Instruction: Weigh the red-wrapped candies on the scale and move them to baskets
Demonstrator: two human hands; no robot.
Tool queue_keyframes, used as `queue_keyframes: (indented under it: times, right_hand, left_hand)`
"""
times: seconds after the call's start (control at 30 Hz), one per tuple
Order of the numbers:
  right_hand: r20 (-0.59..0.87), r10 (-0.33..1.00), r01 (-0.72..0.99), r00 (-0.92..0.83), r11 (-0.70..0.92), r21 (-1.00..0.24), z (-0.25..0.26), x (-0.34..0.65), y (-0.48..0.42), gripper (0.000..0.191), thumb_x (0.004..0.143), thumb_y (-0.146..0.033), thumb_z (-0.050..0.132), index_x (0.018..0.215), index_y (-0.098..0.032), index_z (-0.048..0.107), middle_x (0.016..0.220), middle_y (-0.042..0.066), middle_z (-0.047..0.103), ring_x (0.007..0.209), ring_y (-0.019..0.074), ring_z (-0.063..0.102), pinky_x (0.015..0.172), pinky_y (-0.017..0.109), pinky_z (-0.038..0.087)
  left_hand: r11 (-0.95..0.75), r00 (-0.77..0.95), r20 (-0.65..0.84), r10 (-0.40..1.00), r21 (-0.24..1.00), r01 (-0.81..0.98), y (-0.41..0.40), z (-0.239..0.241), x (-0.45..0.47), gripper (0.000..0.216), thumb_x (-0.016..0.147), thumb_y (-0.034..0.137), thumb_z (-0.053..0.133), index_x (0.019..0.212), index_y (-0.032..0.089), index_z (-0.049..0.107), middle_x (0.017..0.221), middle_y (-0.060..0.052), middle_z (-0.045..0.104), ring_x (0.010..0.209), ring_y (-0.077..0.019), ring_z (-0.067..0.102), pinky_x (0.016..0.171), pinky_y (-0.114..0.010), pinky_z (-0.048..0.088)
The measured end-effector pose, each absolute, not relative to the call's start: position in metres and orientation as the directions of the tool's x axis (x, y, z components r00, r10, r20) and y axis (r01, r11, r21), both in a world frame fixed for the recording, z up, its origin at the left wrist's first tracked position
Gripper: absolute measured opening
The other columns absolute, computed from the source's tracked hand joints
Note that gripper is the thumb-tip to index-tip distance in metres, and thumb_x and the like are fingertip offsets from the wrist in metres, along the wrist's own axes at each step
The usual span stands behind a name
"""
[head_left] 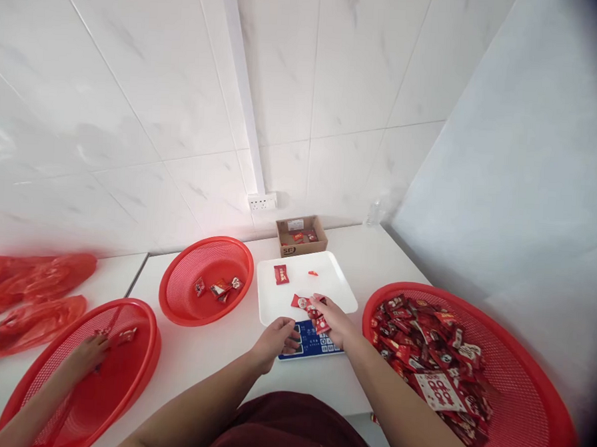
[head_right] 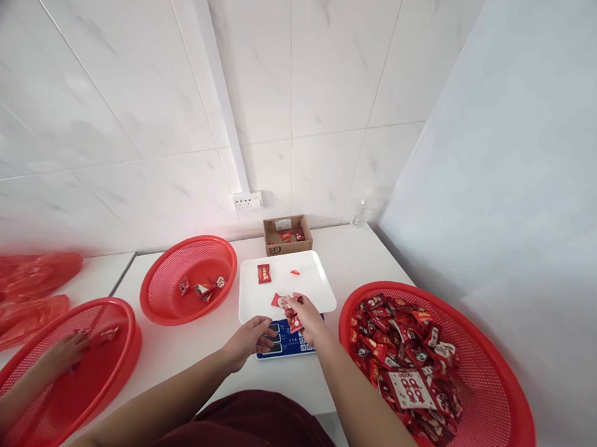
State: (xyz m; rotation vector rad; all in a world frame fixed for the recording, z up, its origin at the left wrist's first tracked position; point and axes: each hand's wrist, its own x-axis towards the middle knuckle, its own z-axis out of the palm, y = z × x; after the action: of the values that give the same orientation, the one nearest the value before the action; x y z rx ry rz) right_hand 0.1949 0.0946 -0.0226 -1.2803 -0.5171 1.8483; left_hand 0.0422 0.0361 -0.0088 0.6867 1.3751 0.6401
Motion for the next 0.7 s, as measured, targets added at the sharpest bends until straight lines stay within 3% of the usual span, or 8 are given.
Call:
queue_keyframes:
  times: [0.23,0.33,0.43,0.53,0.6,0.7]
  right_hand:
    - [-0.498,0.854,-0.517,-0.151,-0.498,-0.696,-0.011,0.191,0.108,0.030,0.070,-0.017,0.063,0.095,-0.023,0.048,0.059,-0.006,0.056,0.045,0.0090,0.053,0.042,0.019,0.044]
    - [-0.512,0.847,-0.564,-0.139,-0.493,-0.662,-0.017,0.197,0.107,0.031,0.068,-0.013,0.063,0.093,-0.024,0.047,0.058,-0.006,0.057,0.047,0.0096,0.055,0.045,0.020,0.046]
    - [-0.554,0.826,-0.634,-0.105,-0.485,-0.603,-0.027,0.203,0.103,0.033,0.067,-0.011,0.063,0.092,-0.025,0.047,0.063,-0.006,0.060,0.053,0.0104,0.059,0.049,0.020,0.049]
    - [-0.574,0.817,-0.663,-0.048,-0.456,-0.594,-0.032,0.209,0.099,0.032,0.068,-0.012,0.064,0.093,-0.025,0.049,0.068,-0.004,0.063,0.060,0.0113,0.062,0.051,0.020,0.051]
    - [-0.581,0.814,-0.660,-0.009,-0.441,-0.608,-0.031,0.215,0.096,0.031,0.070,-0.013,0.064,0.095,-0.025,0.051,0.071,-0.003,0.065,0.062,0.0118,0.063,0.050,0.020,0.052]
    - [-0.585,0.811,-0.652,0.019,-0.434,-0.622,-0.026,0.228,0.087,0.031,0.070,-0.013,0.065,0.095,-0.025,0.053,0.073,-0.003,0.066,0.063,0.0125,0.064,0.049,0.021,0.052]
  left_hand:
    - [0.641,0.147,-0.633,0.760,0.767,-0.012,0.036,-0.011,0.045,0.040,0.078,0.051,0.055,0.096,0.017,0.050,0.085,-0.003,0.059,0.065,-0.0094,0.055,0.065,-0.025,0.043]
    - [0.576,0.140,-0.588,0.797,0.809,0.117,0.036,-0.015,0.044,0.036,0.080,0.046,0.053,0.101,0.017,0.052,0.088,-0.004,0.060,0.071,-0.0122,0.057,0.069,-0.028,0.045]
    - [0.252,0.172,-0.361,0.917,0.855,0.453,0.040,-0.019,0.046,0.031,0.082,0.035,0.051,0.109,0.020,0.057,0.100,-0.006,0.062,0.091,-0.0189,0.057,0.083,-0.034,0.045]
    - [-0.241,0.406,-0.096,0.909,0.674,0.699,0.050,-0.023,0.053,0.039,0.084,0.027,0.050,0.122,0.025,0.055,0.127,-0.007,0.055,0.118,-0.0257,0.045,0.102,-0.043,0.034]
    - [-0.451,0.565,-0.066,0.823,0.529,0.719,0.059,-0.027,0.060,0.048,0.085,0.030,0.049,0.132,0.027,0.046,0.141,-0.006,0.043,0.131,-0.0293,0.032,0.108,-0.048,0.025]
    - [-0.569,0.661,-0.131,0.739,0.405,0.716,0.072,-0.035,0.067,0.055,0.087,0.042,0.046,0.139,0.027,0.037,0.149,-0.004,0.033,0.138,-0.0321,0.018,0.112,-0.053,0.014]
